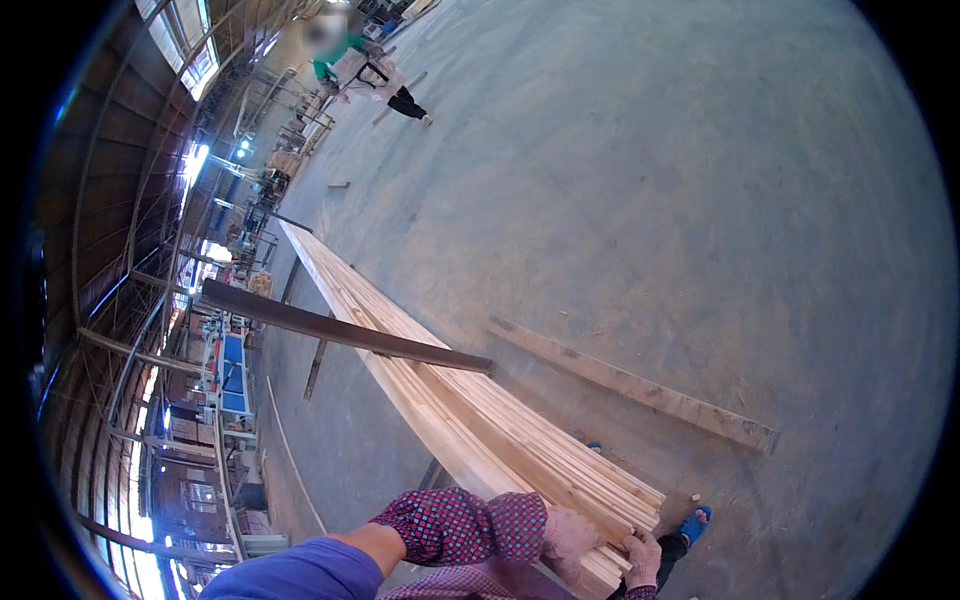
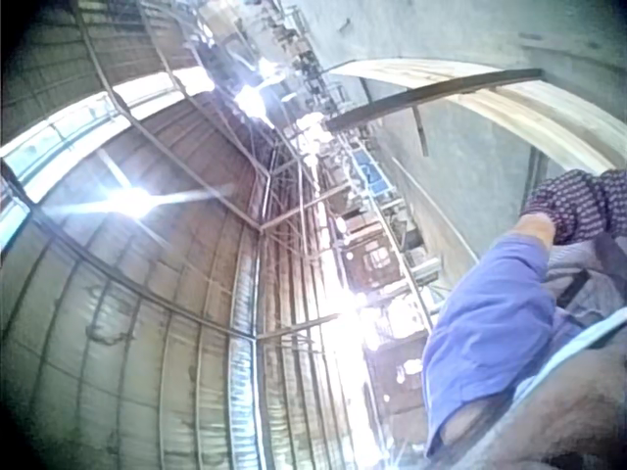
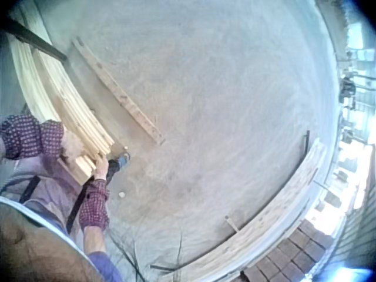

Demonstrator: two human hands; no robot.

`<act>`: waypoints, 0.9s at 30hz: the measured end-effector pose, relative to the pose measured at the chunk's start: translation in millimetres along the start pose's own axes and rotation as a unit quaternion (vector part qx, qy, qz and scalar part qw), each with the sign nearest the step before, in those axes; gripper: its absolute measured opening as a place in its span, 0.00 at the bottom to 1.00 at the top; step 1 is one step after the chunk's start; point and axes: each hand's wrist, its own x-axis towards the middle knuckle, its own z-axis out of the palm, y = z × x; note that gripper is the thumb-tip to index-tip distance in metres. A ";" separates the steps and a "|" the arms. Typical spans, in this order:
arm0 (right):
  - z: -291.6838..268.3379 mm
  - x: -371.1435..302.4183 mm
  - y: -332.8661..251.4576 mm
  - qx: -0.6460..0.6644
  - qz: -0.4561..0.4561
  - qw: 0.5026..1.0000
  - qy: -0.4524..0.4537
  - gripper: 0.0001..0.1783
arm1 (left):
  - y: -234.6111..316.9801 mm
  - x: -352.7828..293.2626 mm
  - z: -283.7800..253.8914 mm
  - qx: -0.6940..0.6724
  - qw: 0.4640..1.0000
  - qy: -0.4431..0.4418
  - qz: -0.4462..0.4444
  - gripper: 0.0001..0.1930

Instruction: The person picks up long, thin wooden planks from a pile on the floor and carries them to a metal rack. They place the planks onto the rack one by one, stacking them neatly. The person repeats this process multiple times, moving back and forth between the floor pile and the rack.

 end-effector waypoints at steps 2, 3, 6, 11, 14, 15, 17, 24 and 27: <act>-0.8 3.6 2.0 0.007 0.005 1.000 -0.006 0.20 | 3.0 -3.2 -1.3 0.032 0.999 0.030 -0.011 0.18; -1.5 5.9 3.6 0.013 0.008 1.000 -0.001 0.20 | 4.4 -4.1 -2.0 0.045 0.998 0.036 -0.020 0.18; -3.5 13.5 9.5 -0.022 0.002 1.000 0.009 0.20 | 7.0 -3.4 -1.7 0.045 0.997 0.043 -0.043 0.18; -1.9 20.9 17.3 -0.060 0.002 0.997 0.044 0.18 | 0.7 4.1 2.7 0.036 0.997 0.051 -0.047 0.17; 0.2 22.7 18.4 -0.051 -0.004 0.998 0.046 0.18 | -7.2 9.4 6.7 0.039 0.997 0.068 -0.008 0.17; 1.0 23.1 18.0 -0.062 -0.005 0.997 0.054 0.17 | -9.0 11.5 8.2 0.040 0.997 0.069 -0.011 0.17; 2.2 24.7 16.2 -0.095 -0.017 0.993 0.063 0.16 | -11.8 15.8 10.6 0.046 0.996 0.071 -0.018 0.16; 7.5 28.7 8.6 -0.132 -0.011 0.989 0.060 0.16 | -14.5 17.2 1.2 0.043 0.998 0.043 -0.024 0.18; 9.6 29.5 8.7 -0.122 -0.008 0.990 0.064 0.17 | -15.1 11.1 -10.1 0.004 1.000 0.003 -0.012 0.24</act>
